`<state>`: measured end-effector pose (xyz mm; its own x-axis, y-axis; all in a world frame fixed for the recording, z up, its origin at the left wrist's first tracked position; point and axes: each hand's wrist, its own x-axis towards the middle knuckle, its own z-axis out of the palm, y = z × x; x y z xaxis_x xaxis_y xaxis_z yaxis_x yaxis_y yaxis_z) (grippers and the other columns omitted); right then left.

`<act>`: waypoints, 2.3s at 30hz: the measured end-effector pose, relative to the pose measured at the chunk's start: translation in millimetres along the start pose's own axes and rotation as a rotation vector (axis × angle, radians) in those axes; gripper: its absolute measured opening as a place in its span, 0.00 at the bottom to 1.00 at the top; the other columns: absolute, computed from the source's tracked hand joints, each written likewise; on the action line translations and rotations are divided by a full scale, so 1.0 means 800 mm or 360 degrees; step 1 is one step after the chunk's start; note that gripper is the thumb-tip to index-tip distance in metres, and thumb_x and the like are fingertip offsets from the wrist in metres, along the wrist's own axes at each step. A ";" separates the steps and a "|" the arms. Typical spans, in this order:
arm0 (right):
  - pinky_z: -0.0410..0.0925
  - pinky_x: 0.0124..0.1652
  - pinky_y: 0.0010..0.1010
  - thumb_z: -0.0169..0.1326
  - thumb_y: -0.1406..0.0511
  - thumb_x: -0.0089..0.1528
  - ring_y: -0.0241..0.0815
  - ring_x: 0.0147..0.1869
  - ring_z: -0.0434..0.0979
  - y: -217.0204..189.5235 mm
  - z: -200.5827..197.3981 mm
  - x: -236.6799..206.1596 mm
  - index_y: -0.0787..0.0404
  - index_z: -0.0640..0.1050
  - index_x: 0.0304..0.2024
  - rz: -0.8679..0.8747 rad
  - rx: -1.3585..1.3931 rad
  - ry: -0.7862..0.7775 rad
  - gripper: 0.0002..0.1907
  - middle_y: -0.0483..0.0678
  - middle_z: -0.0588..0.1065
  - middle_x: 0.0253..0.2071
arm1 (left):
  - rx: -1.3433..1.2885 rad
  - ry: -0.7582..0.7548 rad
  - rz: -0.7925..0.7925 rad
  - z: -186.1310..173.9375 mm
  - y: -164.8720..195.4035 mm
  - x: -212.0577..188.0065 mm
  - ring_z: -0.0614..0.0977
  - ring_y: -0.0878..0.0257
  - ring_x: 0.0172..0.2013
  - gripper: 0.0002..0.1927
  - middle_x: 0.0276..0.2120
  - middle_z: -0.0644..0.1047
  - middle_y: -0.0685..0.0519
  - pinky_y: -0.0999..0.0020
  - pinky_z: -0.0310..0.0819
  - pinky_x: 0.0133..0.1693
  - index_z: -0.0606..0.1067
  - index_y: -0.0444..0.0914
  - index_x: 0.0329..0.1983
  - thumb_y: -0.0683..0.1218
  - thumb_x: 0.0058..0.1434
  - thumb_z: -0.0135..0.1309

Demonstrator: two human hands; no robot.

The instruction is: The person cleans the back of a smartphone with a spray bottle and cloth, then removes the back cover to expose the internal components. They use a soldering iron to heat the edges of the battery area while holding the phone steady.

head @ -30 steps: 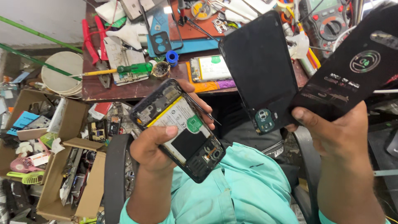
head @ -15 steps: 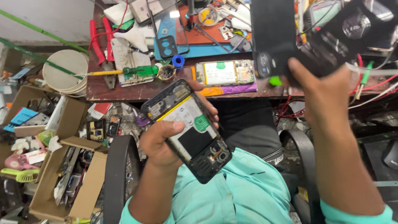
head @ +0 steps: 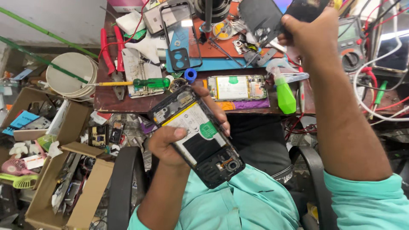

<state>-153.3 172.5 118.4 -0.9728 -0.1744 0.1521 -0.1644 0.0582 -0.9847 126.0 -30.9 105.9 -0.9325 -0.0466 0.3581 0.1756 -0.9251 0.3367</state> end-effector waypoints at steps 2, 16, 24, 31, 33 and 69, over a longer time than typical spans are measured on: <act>0.77 0.28 0.30 0.63 0.75 0.64 0.42 0.31 0.83 0.010 0.004 0.011 0.69 0.64 0.51 0.0038 0.0158 -0.0022 0.21 0.54 0.78 0.39 | -0.0038 -0.0031 0.0023 -0.007 -0.003 0.006 0.80 0.42 0.45 0.35 0.44 0.75 0.30 0.50 0.77 0.48 0.63 0.29 0.67 0.47 0.58 0.56; 0.72 0.24 0.23 0.65 0.68 0.59 0.35 0.30 0.81 0.017 0.021 0.038 0.65 0.75 0.43 0.0134 -0.0162 0.0013 0.14 0.46 0.79 0.36 | -0.0302 -0.0245 0.0055 -0.011 -0.004 0.031 0.79 0.49 0.41 0.30 0.39 0.75 0.37 0.55 0.77 0.42 0.68 0.32 0.61 0.49 0.58 0.58; 0.69 0.26 0.24 0.69 0.68 0.65 0.34 0.32 0.79 0.019 -0.016 0.043 0.62 0.72 0.51 0.0063 -0.0137 0.0113 0.19 0.46 0.80 0.40 | -0.0274 -0.0246 0.0055 -0.014 -0.008 0.035 0.79 0.50 0.40 0.29 0.38 0.76 0.39 0.56 0.74 0.42 0.69 0.32 0.60 0.50 0.59 0.58; 0.65 0.24 0.25 0.68 0.69 0.67 0.35 0.33 0.77 0.031 -0.047 0.051 0.62 0.70 0.57 0.0046 -0.0142 0.0069 0.22 0.47 0.79 0.43 | -0.0247 -0.0311 0.0007 -0.021 -0.008 0.042 0.78 0.51 0.41 0.29 0.39 0.76 0.40 0.57 0.71 0.45 0.68 0.35 0.61 0.51 0.59 0.56; 0.68 0.27 0.24 0.69 0.69 0.66 0.33 0.38 0.80 0.034 -0.054 0.051 0.62 0.70 0.58 -0.0035 -0.0297 0.0069 0.24 0.45 0.80 0.46 | -0.0210 -0.0310 0.0042 -0.027 -0.007 0.043 0.78 0.51 0.41 0.31 0.39 0.76 0.40 0.56 0.71 0.45 0.68 0.35 0.64 0.52 0.59 0.55; 0.73 0.31 0.37 0.65 0.60 0.50 0.48 0.33 0.81 -0.019 -0.113 -0.253 0.51 0.85 0.36 0.0026 -0.1652 -0.1458 0.12 0.42 0.81 0.34 | -0.0145 -0.0449 -0.0007 -0.119 -0.029 0.060 0.81 0.56 0.48 0.30 0.39 0.79 0.51 0.53 0.71 0.53 0.73 0.49 0.66 0.55 0.59 0.55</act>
<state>31.5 295.8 110.2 -0.5892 -0.7200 -0.3666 -0.5922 0.6935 -0.4103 47.3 -47.9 32.4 -0.8065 0.0522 0.5889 0.1309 -0.9556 0.2639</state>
